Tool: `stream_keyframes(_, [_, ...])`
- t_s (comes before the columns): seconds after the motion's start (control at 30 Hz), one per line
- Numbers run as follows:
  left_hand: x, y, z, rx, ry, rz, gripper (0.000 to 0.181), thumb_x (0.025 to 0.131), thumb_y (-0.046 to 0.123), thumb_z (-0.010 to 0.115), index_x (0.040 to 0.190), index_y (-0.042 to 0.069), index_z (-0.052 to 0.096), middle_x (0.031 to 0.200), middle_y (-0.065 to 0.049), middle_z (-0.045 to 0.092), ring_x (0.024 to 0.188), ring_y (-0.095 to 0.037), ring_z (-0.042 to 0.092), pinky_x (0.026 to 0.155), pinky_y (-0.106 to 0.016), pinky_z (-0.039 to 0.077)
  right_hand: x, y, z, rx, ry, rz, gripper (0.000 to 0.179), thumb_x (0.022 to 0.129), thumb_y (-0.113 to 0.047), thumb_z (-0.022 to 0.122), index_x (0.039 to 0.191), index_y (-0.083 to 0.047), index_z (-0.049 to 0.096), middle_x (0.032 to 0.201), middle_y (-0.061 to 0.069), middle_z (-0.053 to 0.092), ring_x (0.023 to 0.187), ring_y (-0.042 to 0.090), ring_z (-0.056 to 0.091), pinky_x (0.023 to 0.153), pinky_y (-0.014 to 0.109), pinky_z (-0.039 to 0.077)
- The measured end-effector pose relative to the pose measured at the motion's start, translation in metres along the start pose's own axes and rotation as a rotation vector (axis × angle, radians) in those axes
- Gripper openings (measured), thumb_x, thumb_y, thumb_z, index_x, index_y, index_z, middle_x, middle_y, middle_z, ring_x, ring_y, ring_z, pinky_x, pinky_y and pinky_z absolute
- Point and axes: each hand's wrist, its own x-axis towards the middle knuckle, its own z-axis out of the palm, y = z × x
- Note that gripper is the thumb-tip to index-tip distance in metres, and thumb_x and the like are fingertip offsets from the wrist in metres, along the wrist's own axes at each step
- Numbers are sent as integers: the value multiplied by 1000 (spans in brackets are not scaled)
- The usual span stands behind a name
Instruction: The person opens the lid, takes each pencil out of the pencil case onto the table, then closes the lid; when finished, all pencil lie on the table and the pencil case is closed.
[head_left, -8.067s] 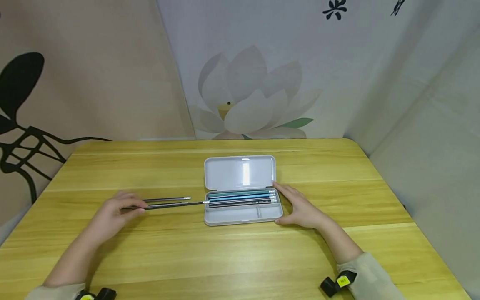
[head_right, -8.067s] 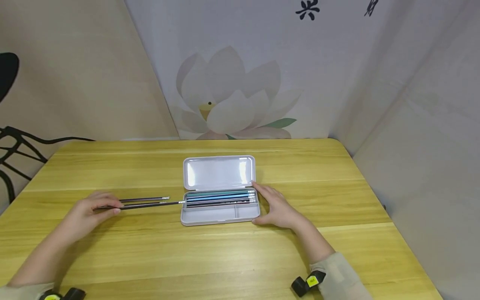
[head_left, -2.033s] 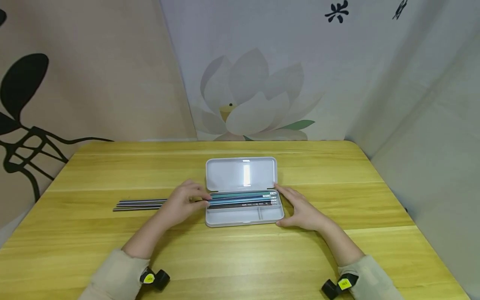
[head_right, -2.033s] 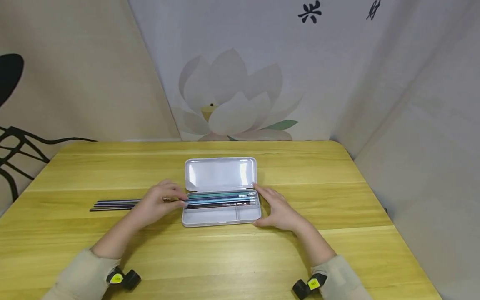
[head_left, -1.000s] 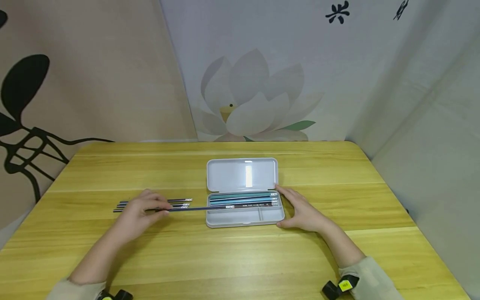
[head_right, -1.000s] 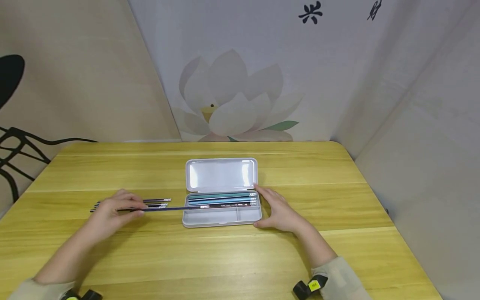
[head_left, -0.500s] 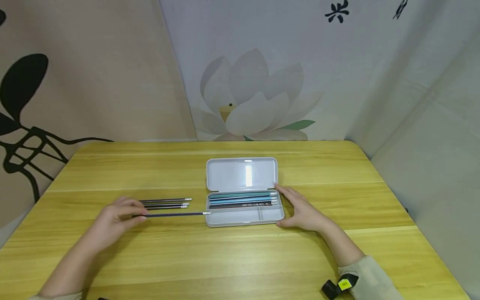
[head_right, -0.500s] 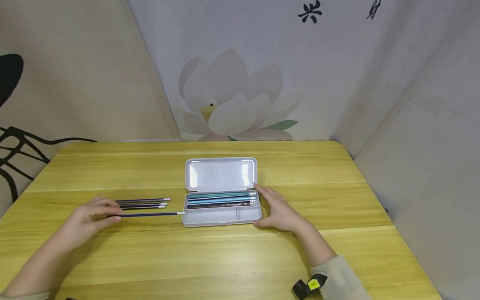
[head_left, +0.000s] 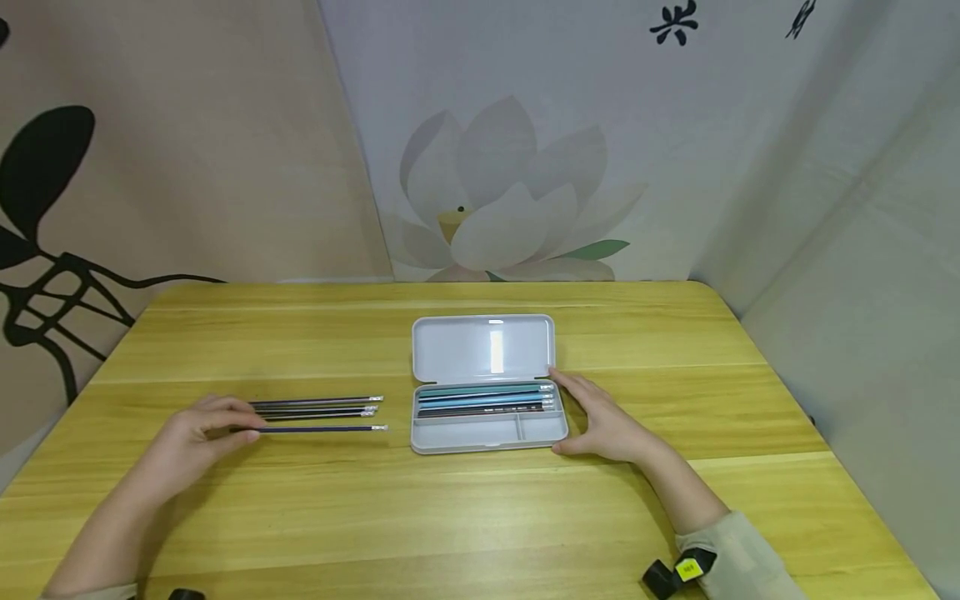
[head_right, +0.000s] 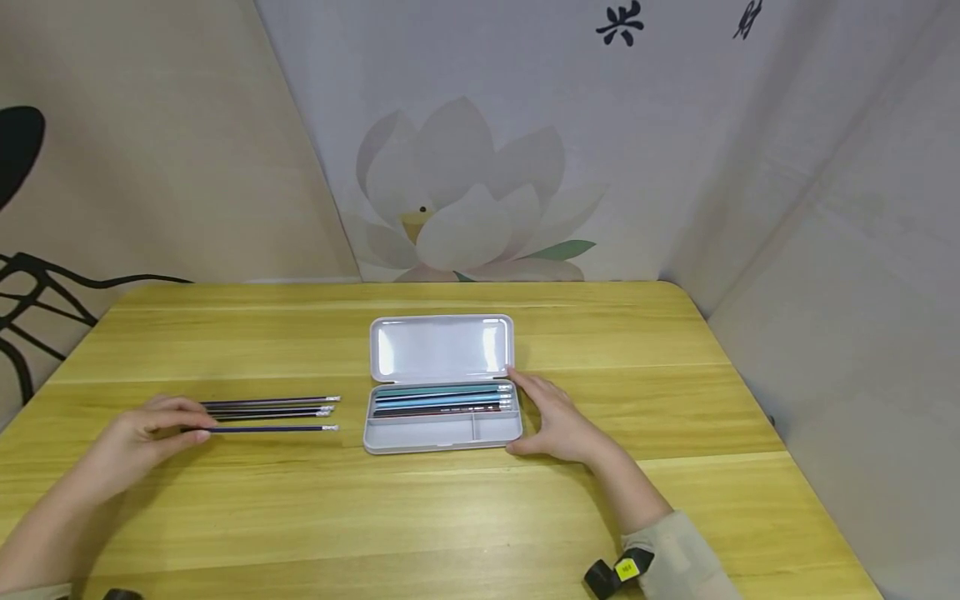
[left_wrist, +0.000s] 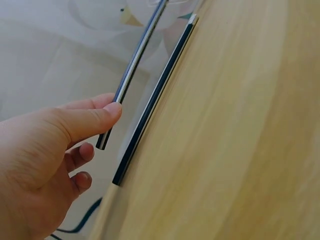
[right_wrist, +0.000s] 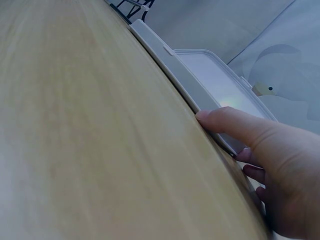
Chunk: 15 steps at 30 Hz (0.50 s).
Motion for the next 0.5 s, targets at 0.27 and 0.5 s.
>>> stream_keyframes(0.27, [-5,-14,-6,38,-9,-108,17,79,1,76,91,14,76,102,-5,62,96,7,44,77,-7,36,0,-1,0,-2,2,-3,106,67,-31,87,153,-23,25,151,13,29,137,38,24,104,63,21])
stream_keyframes(0.5, [-6,-23,-9,81,-13,-192,12,81,7,76,92,12,76,105,-11,61,95,9,40,75,-10,35,0,0,0,-1,4,-5,105,68,-31,87,152,-24,25,151,12,30,136,38,25,104,62,21])
